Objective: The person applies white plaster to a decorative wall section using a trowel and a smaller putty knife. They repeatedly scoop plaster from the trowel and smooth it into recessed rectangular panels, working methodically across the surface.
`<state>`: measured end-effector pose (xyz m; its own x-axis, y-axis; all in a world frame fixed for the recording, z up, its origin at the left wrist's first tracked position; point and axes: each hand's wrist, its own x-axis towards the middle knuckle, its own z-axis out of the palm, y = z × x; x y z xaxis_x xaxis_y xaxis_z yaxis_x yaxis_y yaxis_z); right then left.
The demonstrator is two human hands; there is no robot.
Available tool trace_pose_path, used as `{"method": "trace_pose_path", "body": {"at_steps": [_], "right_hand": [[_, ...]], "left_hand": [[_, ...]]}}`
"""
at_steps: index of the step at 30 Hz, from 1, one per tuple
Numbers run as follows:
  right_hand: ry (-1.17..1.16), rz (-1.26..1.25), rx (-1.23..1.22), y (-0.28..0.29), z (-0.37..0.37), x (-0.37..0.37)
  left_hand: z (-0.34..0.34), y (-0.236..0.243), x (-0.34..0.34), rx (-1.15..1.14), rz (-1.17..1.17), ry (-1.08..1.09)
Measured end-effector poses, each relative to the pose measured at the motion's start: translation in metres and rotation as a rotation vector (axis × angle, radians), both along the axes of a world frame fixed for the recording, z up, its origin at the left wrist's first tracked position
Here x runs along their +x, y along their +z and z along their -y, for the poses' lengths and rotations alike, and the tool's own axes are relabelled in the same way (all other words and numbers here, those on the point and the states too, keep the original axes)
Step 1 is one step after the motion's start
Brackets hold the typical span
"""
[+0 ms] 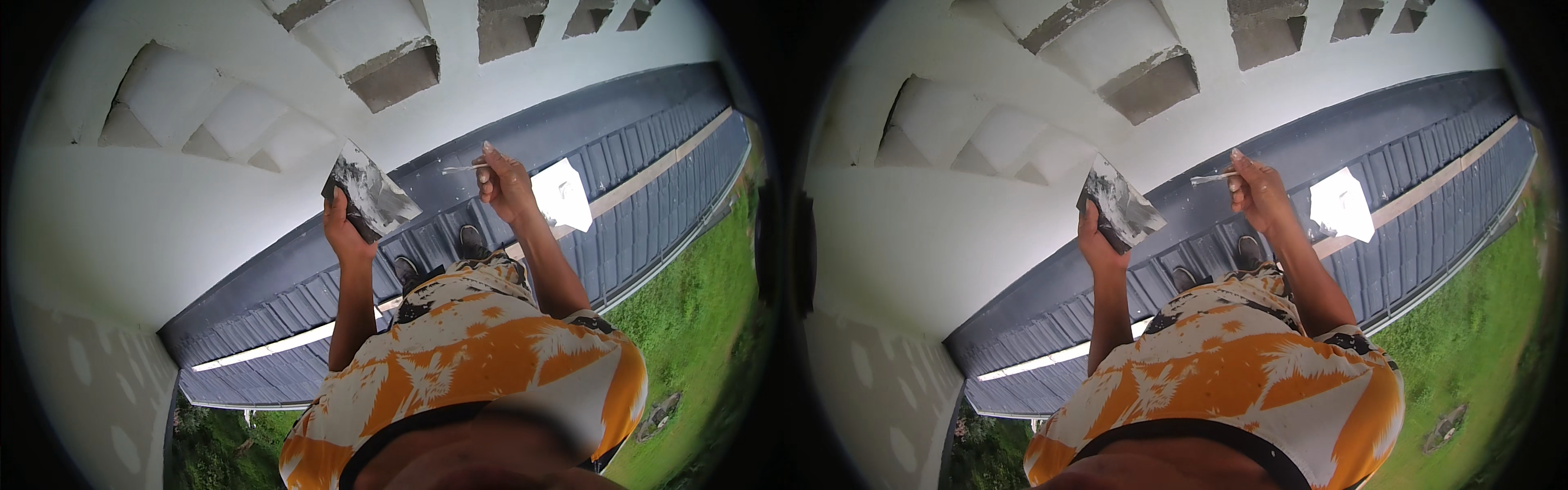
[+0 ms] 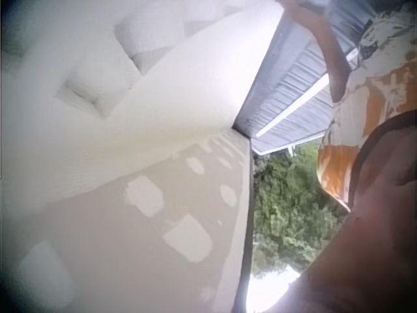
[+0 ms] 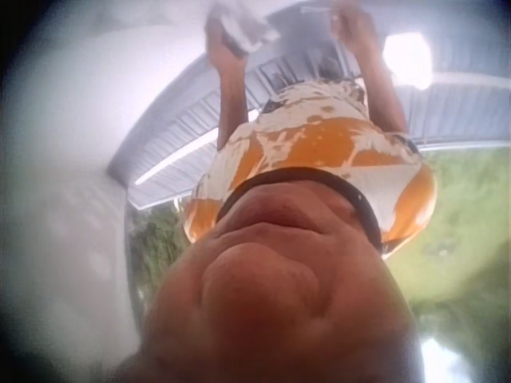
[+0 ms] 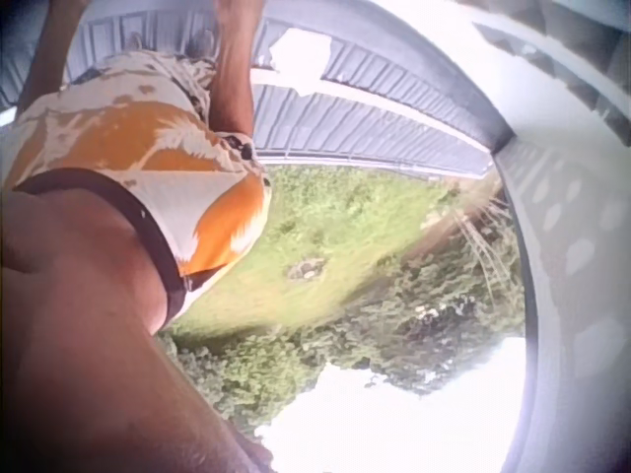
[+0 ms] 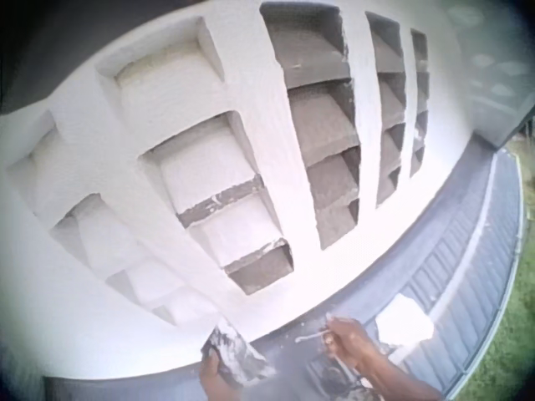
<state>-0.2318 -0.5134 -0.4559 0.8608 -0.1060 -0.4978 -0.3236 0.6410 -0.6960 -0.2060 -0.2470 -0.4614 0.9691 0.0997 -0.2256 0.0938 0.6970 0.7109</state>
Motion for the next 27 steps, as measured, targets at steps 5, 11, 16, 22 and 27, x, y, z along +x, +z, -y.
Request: {"method": "trace_pose_path", "body": {"at_steps": [5,11,16,22,27], "right_hand": [[0.023,-0.001,-0.028,-0.048,-0.003,0.005],[0.265,0.536,-0.698,-0.045,-0.043,0.030],[0.662,0.926,-1.168,-0.026,-0.043,0.038],[0.470,0.732,-0.632,-0.034,-0.063,0.048],[0.435,0.879,-0.671,-0.066,-0.078,0.054]], "left_hand": [[-0.001,-0.028,-0.011,0.120,-0.106,-0.013],[-0.012,-0.040,0.015,0.319,-0.212,-0.079],[-0.005,-0.044,0.013,0.426,-0.164,0.053],[-0.052,-0.016,0.045,0.282,-0.275,0.349],[-0.031,-0.034,0.053,0.092,-0.508,0.086]]}}
